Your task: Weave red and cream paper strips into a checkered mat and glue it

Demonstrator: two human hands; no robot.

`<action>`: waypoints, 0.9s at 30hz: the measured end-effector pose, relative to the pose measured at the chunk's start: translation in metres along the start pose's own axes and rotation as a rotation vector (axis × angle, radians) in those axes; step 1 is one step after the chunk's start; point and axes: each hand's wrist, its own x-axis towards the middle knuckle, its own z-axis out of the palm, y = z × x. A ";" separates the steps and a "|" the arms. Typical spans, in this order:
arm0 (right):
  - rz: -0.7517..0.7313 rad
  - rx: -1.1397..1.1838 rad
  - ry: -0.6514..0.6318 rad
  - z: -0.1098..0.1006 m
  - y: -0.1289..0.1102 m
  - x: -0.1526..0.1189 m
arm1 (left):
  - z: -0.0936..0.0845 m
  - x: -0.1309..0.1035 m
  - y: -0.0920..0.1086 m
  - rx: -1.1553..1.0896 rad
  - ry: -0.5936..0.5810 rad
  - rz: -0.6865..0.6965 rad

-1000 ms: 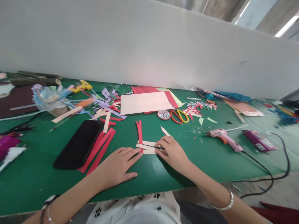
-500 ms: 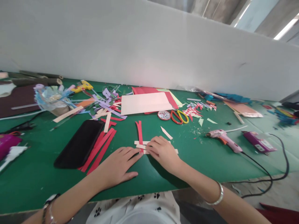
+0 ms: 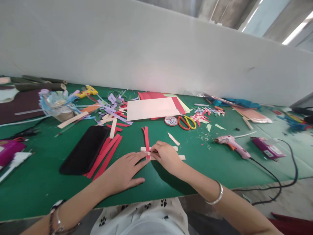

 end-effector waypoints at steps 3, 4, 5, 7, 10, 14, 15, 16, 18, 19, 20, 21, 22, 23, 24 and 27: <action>-0.002 -0.040 -0.012 0.000 -0.004 -0.002 | 0.000 0.000 0.001 -0.008 0.008 -0.006; -0.007 -0.056 -0.013 0.000 -0.006 -0.002 | 0.000 -0.001 0.001 -0.010 0.012 -0.004; -0.014 -0.069 -0.014 0.000 -0.007 -0.002 | 0.000 -0.001 0.001 -0.012 0.015 -0.003; -0.034 -0.083 -0.021 -0.001 -0.009 -0.002 | 0.000 -0.001 0.002 -0.010 0.015 -0.006; -0.040 -0.091 -0.049 -0.003 -0.010 0.002 | 0.000 -0.001 0.002 0.001 0.007 -0.013; 0.011 -0.110 -0.108 -0.006 -0.008 0.008 | -0.002 0.000 0.002 0.012 -0.001 -0.013; 0.008 -0.110 -0.112 -0.007 -0.007 0.009 | -0.002 0.000 0.003 0.012 -0.005 -0.013; 0.000 -0.107 -0.107 -0.009 -0.005 0.009 | -0.002 0.000 0.003 0.011 -0.010 -0.015; -0.018 -0.098 -0.091 -0.012 -0.003 0.010 | -0.003 0.000 0.004 0.005 -0.017 -0.021; -0.025 -0.092 -0.084 -0.013 -0.001 0.010 | -0.004 0.000 0.004 0.003 -0.020 -0.023; -0.033 -0.085 -0.077 -0.015 0.000 0.010 | -0.004 0.000 0.005 0.003 -0.022 -0.023; -0.041 -0.082 -0.067 -0.016 0.001 0.009 | -0.004 0.000 0.005 0.003 -0.024 -0.021; -0.051 -0.080 -0.052 -0.016 0.002 0.008 | -0.005 0.000 0.005 0.003 -0.025 -0.019; -0.056 -0.076 -0.037 -0.016 0.003 0.008 | -0.005 0.000 0.005 0.003 -0.026 -0.018; -0.054 -0.069 -0.026 -0.016 0.005 0.007 | -0.005 0.000 0.005 0.003 -0.024 -0.018; -0.045 -0.024 -0.063 -0.014 0.009 0.007 | -0.004 -0.001 0.005 -0.011 -0.007 -0.015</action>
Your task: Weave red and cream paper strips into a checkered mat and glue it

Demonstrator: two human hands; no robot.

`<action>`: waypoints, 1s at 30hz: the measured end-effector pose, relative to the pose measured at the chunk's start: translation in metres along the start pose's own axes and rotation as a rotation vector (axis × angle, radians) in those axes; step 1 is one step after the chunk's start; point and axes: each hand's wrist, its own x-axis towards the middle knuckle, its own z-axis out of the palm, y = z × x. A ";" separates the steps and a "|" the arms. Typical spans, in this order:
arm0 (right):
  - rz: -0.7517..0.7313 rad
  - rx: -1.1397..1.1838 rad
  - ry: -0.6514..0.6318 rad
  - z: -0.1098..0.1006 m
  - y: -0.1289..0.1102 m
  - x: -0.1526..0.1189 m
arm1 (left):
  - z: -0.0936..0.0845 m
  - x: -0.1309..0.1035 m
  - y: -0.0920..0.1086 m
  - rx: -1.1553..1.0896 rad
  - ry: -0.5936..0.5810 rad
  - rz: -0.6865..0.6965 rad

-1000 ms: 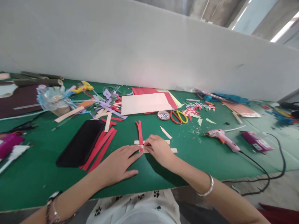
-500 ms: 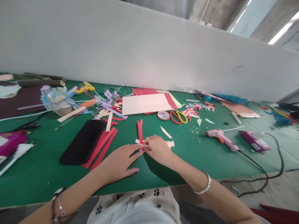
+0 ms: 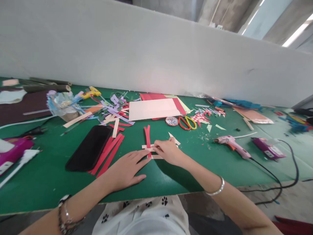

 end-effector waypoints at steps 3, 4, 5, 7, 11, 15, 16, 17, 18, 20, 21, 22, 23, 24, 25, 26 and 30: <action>-0.018 0.039 -0.066 0.001 0.004 0.002 | 0.001 -0.001 -0.001 -0.018 0.023 0.008; -0.024 0.046 -0.080 0.001 0.005 0.003 | 0.001 -0.001 -0.001 -0.018 0.025 0.008; -0.027 0.051 -0.097 0.000 0.006 0.004 | 0.002 -0.001 -0.001 -0.014 0.024 0.004; -0.038 0.064 -0.140 -0.004 0.006 0.006 | 0.002 -0.001 -0.001 -0.004 0.019 -0.001; -0.053 0.056 -0.174 -0.011 0.008 0.007 | 0.003 -0.001 -0.002 0.000 0.004 0.002; -0.088 0.004 -0.154 -0.013 0.015 0.008 | 0.003 -0.002 -0.002 -0.013 -0.018 -0.012; -0.108 -0.005 -0.163 -0.013 0.017 0.007 | 0.003 -0.002 -0.002 -0.017 -0.017 -0.013; -0.127 -0.014 -0.174 -0.013 0.019 0.007 | 0.003 -0.002 -0.002 -0.020 -0.015 -0.015; -0.140 -0.022 -0.180 -0.013 0.019 0.006 | 0.003 -0.002 -0.002 -0.022 -0.012 -0.015; -0.136 -0.031 -0.164 -0.012 0.019 0.006 | 0.003 -0.002 -0.002 -0.024 -0.012 -0.012; -0.123 -0.037 -0.142 -0.011 0.017 0.005 | 0.003 -0.002 -0.002 -0.026 -0.012 -0.011; -0.106 -0.044 -0.117 -0.009 0.015 0.005 | 0.003 -0.002 -0.002 -0.028 -0.013 -0.009; -0.085 -0.052 -0.093 -0.007 0.013 0.005 | 0.003 -0.001 -0.002 -0.030 -0.014 -0.007; -0.068 -0.059 -0.075 -0.004 0.011 0.005 | 0.003 -0.001 -0.002 -0.033 -0.015 -0.008; -0.052 -0.063 -0.061 -0.001 0.009 0.004 | 0.002 -0.001 -0.001 -0.035 -0.015 -0.010; -0.038 -0.063 -0.053 0.002 0.008 0.004 | 0.002 -0.001 -0.001 -0.039 -0.018 -0.012; -0.017 -0.026 -0.042 0.010 0.009 0.003 | 0.001 0.000 -0.001 -0.046 -0.073 -0.012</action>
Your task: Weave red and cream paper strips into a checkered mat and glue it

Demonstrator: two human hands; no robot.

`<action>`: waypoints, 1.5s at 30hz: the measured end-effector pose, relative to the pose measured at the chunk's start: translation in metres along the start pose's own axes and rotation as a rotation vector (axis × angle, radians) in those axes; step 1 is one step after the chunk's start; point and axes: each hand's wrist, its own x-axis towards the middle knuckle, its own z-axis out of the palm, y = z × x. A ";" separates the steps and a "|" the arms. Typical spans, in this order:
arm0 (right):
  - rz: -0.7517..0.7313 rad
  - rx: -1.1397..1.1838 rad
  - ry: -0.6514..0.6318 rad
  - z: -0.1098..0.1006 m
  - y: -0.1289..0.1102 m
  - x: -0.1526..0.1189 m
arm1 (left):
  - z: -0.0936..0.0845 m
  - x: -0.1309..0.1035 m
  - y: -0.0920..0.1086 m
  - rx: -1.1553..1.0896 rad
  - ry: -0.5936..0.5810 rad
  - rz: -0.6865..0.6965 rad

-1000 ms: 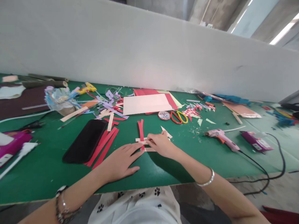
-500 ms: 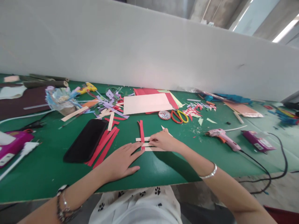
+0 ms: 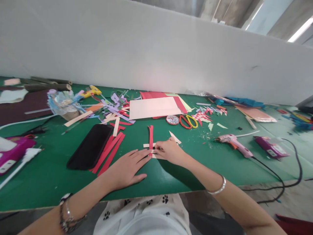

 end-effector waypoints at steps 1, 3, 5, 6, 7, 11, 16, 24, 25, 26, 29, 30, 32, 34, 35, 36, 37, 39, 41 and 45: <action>-0.001 0.010 0.002 0.001 0.001 0.000 | 0.000 0.000 0.000 0.004 -0.020 -0.003; -0.005 0.023 0.008 0.001 0.002 0.000 | -0.001 0.001 0.000 0.015 -0.053 -0.013; -0.004 0.010 0.014 0.000 0.001 -0.002 | -0.001 0.001 0.000 0.024 -0.069 -0.019; -0.010 -0.009 0.032 -0.001 0.000 -0.004 | -0.001 0.001 0.000 0.028 -0.070 -0.021; -0.022 -0.040 0.071 -0.002 -0.002 -0.007 | 0.000 0.001 -0.001 0.033 -0.068 -0.022; -0.099 -0.183 0.316 -0.007 -0.006 -0.026 | 0.002 0.000 0.002 0.057 -0.038 -0.030; -0.096 -0.140 0.319 -0.006 0.004 -0.049 | 0.006 0.002 0.018 0.068 0.035 -0.097; -0.018 -0.084 0.213 0.000 0.012 -0.052 | 0.009 0.006 0.036 0.064 0.075 -0.198; 0.009 -0.081 0.211 0.000 0.010 -0.051 | 0.010 0.005 0.035 0.059 0.082 -0.191; 0.037 -0.082 0.211 0.000 0.008 -0.051 | 0.010 0.005 0.034 0.054 0.088 -0.182; 0.092 -0.085 0.183 -0.002 0.004 -0.050 | 0.010 0.003 0.030 0.043 0.090 -0.160; 0.106 -0.077 0.171 -0.003 0.003 -0.049 | 0.010 0.003 0.028 0.040 0.091 -0.157; 0.127 -0.041 0.148 -0.005 0.002 -0.048 | 0.009 0.002 0.027 0.033 0.097 -0.152; 0.134 -0.009 0.137 -0.005 0.001 -0.047 | 0.010 0.001 0.026 0.028 0.111 -0.151; 0.131 -0.010 0.140 -0.005 0.000 -0.047 | 0.010 0.001 0.026 0.026 0.115 -0.151; 0.124 -0.031 0.147 -0.005 0.000 -0.046 | 0.010 0.000 0.026 0.024 0.117 -0.152; 0.113 -0.067 0.159 -0.004 -0.001 -0.046 | 0.010 0.000 0.026 0.022 0.119 -0.154; 0.074 -0.164 0.193 -0.002 -0.002 -0.045 | 0.010 0.000 0.026 0.013 0.126 -0.156; 0.022 -0.261 0.230 0.001 -0.002 -0.044 | 0.010 0.000 0.027 -0.001 0.136 -0.160; -0.063 -0.378 0.317 0.006 -0.001 -0.041 | 0.008 0.001 0.028 -0.017 0.137 -0.161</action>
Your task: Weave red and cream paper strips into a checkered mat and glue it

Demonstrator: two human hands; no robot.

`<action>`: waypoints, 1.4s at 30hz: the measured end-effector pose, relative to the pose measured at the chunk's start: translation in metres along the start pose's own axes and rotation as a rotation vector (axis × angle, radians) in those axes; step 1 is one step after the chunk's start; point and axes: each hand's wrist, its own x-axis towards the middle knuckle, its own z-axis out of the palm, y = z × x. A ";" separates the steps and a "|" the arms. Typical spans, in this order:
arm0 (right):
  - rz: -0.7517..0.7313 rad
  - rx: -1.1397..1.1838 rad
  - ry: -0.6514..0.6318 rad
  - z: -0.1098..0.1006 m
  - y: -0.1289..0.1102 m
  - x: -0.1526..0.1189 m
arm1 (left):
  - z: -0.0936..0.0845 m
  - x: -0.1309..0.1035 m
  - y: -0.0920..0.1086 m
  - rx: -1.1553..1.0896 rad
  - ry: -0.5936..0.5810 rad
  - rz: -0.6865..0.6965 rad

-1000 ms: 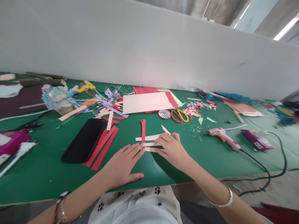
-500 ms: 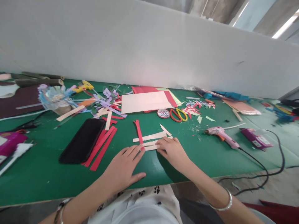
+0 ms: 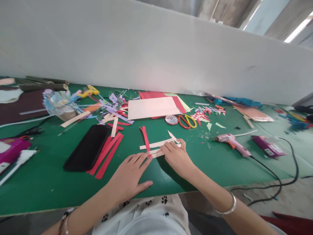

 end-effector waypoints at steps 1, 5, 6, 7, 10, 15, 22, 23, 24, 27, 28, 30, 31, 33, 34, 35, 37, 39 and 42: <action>-0.016 -0.011 0.017 0.001 0.000 0.001 | 0.000 0.000 0.000 -0.001 -0.001 0.002; -0.031 0.004 -0.023 0.002 0.000 0.003 | 0.001 0.000 0.000 0.010 -0.012 -0.004; -0.029 0.037 -0.052 0.001 0.000 0.004 | 0.001 0.000 0.000 0.017 -0.019 -0.005; -0.028 0.086 -0.079 -0.001 0.000 0.005 | 0.002 -0.001 0.000 0.024 -0.026 -0.005; 0.008 0.300 -0.120 -0.008 0.000 0.008 | 0.003 -0.001 0.000 0.043 -0.047 -0.008; 0.174 0.560 -0.203 -0.010 0.004 0.015 | 0.001 -0.002 0.001 0.050 -0.073 -0.011; 0.153 0.632 -0.236 0.005 0.012 0.015 | -0.002 0.000 0.001 0.039 -0.078 -0.003; 0.146 0.638 -0.237 0.005 0.013 0.015 | -0.001 0.000 0.000 0.037 -0.074 0.000; 0.142 0.641 -0.238 0.005 0.014 0.015 | 0.000 -0.001 0.000 0.034 -0.068 0.003; 0.134 0.634 -0.243 0.004 0.014 0.017 | 0.002 -0.002 -0.002 0.031 -0.044 0.011; 0.132 0.631 -0.244 0.004 0.014 0.017 | 0.003 -0.002 -0.002 0.032 -0.038 0.011; 0.132 0.626 -0.246 0.004 0.014 0.018 | 0.003 -0.002 -0.002 0.034 -0.033 0.011; 0.131 0.622 -0.244 0.004 0.014 0.018 | 0.003 -0.002 -0.002 0.034 -0.032 0.010; 0.120 0.610 -0.232 0.005 0.015 0.018 | 0.002 -0.002 -0.001 0.033 -0.038 0.010; 0.113 0.601 -0.224 0.005 0.015 0.018 | 0.002 -0.002 -0.001 0.032 -0.043 0.011; 0.105 0.591 -0.218 0.004 0.015 0.018 | 0.002 -0.002 -0.001 0.032 -0.047 0.012; 0.092 0.565 -0.199 0.003 0.014 0.017 | 0.002 -0.003 -0.002 0.036 -0.044 0.001; 0.075 0.516 -0.174 0.002 0.013 0.017 | 0.002 -0.004 -0.003 0.034 -0.026 -0.014; 0.030 0.420 -0.135 0.002 0.011 0.017 | 0.003 -0.006 -0.004 0.019 0.000 -0.017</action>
